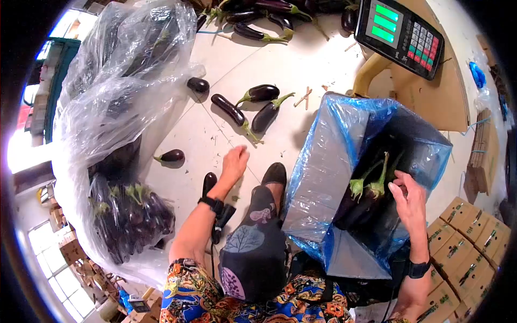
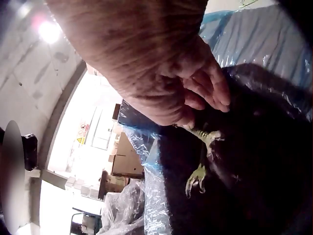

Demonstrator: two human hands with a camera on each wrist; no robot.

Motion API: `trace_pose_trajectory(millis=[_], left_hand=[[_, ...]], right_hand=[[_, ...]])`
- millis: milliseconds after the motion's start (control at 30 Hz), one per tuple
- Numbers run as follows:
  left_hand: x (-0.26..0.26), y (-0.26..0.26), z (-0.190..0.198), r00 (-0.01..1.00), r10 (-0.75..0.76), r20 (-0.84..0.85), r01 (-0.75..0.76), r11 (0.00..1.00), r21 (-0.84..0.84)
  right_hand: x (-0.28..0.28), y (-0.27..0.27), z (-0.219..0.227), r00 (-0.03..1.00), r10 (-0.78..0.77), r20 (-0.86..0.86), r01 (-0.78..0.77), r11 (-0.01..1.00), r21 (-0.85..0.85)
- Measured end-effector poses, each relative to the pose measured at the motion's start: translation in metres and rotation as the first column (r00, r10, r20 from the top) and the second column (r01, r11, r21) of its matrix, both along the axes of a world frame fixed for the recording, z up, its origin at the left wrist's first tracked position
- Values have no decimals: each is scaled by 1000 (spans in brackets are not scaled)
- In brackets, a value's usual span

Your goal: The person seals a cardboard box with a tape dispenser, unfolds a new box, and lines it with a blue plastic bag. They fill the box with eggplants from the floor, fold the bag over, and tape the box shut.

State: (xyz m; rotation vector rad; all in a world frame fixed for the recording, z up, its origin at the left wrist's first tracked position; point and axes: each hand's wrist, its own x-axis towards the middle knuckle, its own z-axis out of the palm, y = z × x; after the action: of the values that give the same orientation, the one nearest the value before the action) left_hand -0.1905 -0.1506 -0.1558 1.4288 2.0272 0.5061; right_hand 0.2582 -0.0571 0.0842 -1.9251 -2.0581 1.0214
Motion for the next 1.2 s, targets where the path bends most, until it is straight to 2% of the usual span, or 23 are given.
trace_pose_trajectory(millis=[33,133,200,233,300,400,433,533,567,600,667,767,867,900,1000,1033,1133,1167,1200], left_hand=[[4,22,3,1000,26,15,-26,1000,-6],[12,67,-9,994,-39,-99,55,984,169],[22,86,-18,992,0,-124,33,963,266],[28,90,-15,989,33,-143,14,950,313],[39,77,-15,995,92,-43,-78,961,265],[46,23,-9,994,107,-31,-99,974,205],[44,-2,-4,985,161,61,-169,966,194],[19,-84,13,941,338,-32,-334,939,83],[-1,-119,4,912,384,-143,-374,923,92],[-22,-157,-4,871,423,-250,-410,906,103],[-42,-212,11,720,619,-313,-645,764,27],[-72,-307,2,577,734,-359,-791,611,-23],[-68,-339,-1,633,681,-368,-751,655,-82],[-62,-347,-5,655,676,-338,-733,677,-69],[-42,-354,-22,574,817,-52,-802,549,-234],[-33,-345,-15,358,870,338,-807,471,-358],[-15,-319,-2,634,747,202,-623,648,-438],[-8,-303,7,680,723,119,-620,654,-434],[-2,-296,5,652,735,185,-597,649,-472]], right_hand=[[0,0,1,1000,-12,-1,12,1000,-17],[-2,-2,0,1000,10,-5,-10,999,-38],[-10,1,6,1000,-27,-9,26,995,-92],[-12,1,7,1000,-26,-12,25,995,-97],[-15,3,8,1000,-15,-4,15,996,-92],[-7,5,3,1000,13,12,-12,996,-93],[-5,5,1,999,33,34,-29,995,-93],[11,3,-8,998,-48,28,51,992,-112],[6,3,-4,979,-202,4,200,970,-141],[4,4,0,971,-237,18,238,969,-71],[18,8,-9,975,-222,8,222,975,21],[34,10,-20,973,-225,-56,225,974,-9],[37,9,-25,966,-246,-80,246,969,-7],[33,7,-22,964,-251,-86,251,968,-13],[21,0,-13,961,-261,-93,260,965,-22],[19,-1,-11,960,-265,-94,264,964,-23],[21,1,-10,961,-261,-90,257,965,-48],[16,0,-7,965,-241,-108,236,970,-60],[14,-1,-4,970,-210,-118,205,977,-53]])
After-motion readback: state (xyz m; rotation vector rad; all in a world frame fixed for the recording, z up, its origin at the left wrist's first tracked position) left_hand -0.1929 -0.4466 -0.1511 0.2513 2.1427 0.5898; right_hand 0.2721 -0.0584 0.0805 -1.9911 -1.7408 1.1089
